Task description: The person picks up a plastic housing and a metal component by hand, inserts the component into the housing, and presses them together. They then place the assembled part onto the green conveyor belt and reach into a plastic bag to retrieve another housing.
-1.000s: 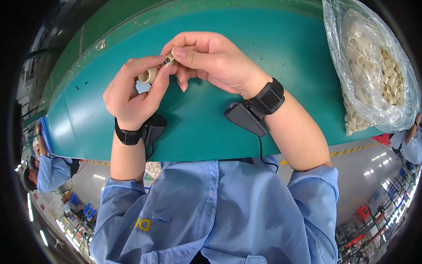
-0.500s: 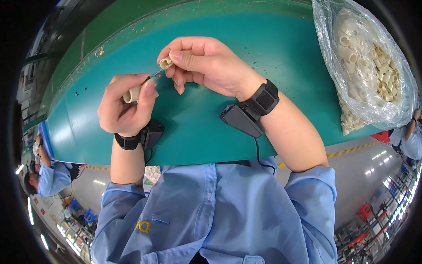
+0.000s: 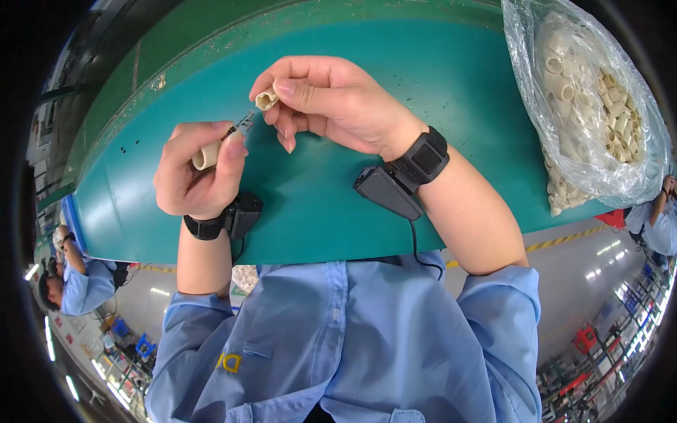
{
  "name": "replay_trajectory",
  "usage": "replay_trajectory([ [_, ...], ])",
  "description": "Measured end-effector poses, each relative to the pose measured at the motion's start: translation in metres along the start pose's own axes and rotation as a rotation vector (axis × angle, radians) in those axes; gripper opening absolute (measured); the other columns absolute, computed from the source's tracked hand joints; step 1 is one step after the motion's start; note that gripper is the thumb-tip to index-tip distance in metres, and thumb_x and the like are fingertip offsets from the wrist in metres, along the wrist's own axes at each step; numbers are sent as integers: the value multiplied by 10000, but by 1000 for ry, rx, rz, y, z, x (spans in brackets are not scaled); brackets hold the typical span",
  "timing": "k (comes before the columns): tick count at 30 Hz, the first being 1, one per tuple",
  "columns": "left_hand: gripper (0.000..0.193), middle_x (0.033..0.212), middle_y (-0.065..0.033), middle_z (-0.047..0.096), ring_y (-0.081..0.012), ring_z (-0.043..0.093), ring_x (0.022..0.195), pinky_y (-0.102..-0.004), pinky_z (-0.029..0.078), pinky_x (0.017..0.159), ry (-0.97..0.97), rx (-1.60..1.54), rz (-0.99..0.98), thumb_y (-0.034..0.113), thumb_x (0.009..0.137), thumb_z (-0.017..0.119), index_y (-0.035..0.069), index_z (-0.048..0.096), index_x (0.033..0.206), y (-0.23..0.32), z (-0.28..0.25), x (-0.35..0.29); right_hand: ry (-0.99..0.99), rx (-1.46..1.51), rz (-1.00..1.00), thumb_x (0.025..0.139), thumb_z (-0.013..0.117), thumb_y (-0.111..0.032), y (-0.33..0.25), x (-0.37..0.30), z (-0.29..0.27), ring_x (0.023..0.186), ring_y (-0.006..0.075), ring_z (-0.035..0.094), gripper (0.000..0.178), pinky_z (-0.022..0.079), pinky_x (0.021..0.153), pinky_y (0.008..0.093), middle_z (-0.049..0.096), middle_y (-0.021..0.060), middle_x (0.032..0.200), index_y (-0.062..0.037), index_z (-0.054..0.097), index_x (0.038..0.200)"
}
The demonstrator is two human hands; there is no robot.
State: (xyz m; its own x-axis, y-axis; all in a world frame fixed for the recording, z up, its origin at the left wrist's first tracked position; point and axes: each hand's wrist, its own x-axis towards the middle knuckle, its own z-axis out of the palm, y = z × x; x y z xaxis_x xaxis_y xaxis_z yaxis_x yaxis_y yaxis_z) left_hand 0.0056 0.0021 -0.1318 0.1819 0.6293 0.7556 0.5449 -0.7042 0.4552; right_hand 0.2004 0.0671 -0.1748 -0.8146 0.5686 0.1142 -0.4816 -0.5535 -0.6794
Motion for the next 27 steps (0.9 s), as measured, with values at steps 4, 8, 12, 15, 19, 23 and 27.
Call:
replay_trajectory([
  [4,251,751,-78,702,-151,640,568,-235,463,464,-2,-8,14,14,740,811,13,638,920,-1,0,1,9,-22,-15,1022,502,-268,1,0,1,785,129,596,299,510,672,283,601,44,958,-20,561,1178],
  [8,233,751,-77,702,-148,631,565,-232,458,470,24,-10,-25,8,739,807,11,645,907,-1,1,-1,8,-27,-15,1022,503,-268,2,1,2,783,130,595,299,506,672,284,601,46,953,-19,563,1176],
  [12,212,753,-78,702,-144,625,567,-229,458,481,62,2,-163,0,742,800,6,655,896,-7,2,-7,26,-23,-4,1021,506,-267,0,1,3,770,133,596,298,506,673,284,602,49,948,-18,564,1175],
  [15,199,757,-78,702,-142,624,572,-229,460,489,87,-15,-265,-3,744,796,1,660,889,-11,3,-10,50,-44,8,1019,511,-268,2,0,3,757,135,598,299,509,674,286,605,50,941,-17,565,1173],
  [19,200,750,-75,698,-139,622,574,-228,459,489,17,-81,-143,-2,747,796,-4,662,896,-6,0,-7,50,-68,16,1018,514,-268,3,3,2,749,139,605,300,516,678,289,612,52,942,-16,566,1172],
  [23,199,749,-72,695,-139,621,574,-229,459,490,3,-52,-113,3,746,799,-1,665,893,-3,7,-3,41,-72,17,1019,514,-266,0,0,0,763,140,611,299,522,683,294,620,54,947,-15,566,1173],
  [27,202,756,-73,696,-141,621,574,-229,459,487,-4,-77,-151,6,746,802,-1,668,897,-6,8,-3,34,-84,21,1020,511,-262,2,0,-2,776,138,615,297,524,682,297,625,55,951,-14,565,1175],
])
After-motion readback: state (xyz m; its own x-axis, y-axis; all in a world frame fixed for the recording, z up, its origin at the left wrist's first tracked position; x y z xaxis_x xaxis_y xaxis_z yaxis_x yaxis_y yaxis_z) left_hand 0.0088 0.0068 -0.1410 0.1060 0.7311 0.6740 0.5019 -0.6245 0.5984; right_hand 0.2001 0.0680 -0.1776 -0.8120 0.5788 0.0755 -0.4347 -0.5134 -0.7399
